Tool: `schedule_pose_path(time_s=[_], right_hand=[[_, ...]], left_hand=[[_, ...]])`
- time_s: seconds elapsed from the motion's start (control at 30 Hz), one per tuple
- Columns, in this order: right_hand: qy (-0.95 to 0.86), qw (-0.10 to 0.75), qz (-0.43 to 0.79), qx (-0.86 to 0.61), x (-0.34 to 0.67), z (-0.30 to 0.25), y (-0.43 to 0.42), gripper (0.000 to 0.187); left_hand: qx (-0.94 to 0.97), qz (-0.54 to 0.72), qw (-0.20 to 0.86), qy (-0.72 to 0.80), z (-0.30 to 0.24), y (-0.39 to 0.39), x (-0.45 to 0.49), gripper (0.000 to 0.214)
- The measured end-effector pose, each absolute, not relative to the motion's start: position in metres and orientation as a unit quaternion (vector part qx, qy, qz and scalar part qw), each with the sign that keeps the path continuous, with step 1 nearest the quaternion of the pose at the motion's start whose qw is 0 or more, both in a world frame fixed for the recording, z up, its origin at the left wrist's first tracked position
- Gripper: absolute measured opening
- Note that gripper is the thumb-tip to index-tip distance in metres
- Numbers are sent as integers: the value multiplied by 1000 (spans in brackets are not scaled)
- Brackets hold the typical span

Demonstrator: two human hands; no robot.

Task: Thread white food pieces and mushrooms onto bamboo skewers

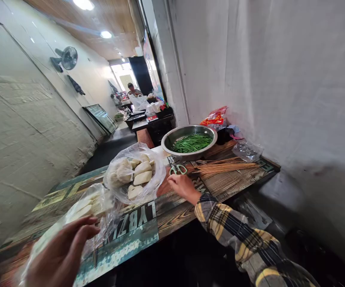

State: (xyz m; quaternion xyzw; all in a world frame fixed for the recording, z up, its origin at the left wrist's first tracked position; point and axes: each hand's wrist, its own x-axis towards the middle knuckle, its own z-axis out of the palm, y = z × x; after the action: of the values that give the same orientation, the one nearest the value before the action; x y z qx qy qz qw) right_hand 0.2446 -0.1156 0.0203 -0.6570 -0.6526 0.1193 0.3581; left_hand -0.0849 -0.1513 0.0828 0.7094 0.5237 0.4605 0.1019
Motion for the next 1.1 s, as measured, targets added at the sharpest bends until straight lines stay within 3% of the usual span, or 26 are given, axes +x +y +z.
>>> schedule_pose_path(time_s=[0.2, 0.47, 0.6, 0.83, 1.1], right_hand=[[-616, 293, -15, -731, 326, 23, -109, 29], [-637, 202, -83, -739, 352, 8, -104, 29], [-635, 191, -95, -743, 360, 2, -115, 31], [-670, 176, -90, -716, 358, 4, -104, 19], [-771, 94, -35, -629, 369, 7, -68, 10]], left_hand=[[741, 423, 255, 455, 56, -137, -27, 40], [720, 418, 321, 451, 44, -136, -12, 42], [701, 423, 334, 467, 35, -131, -15, 43], [678, 426, 385, 458, 27, -135, -8, 37], [666, 427, 406, 458, 12, -145, -10, 30]])
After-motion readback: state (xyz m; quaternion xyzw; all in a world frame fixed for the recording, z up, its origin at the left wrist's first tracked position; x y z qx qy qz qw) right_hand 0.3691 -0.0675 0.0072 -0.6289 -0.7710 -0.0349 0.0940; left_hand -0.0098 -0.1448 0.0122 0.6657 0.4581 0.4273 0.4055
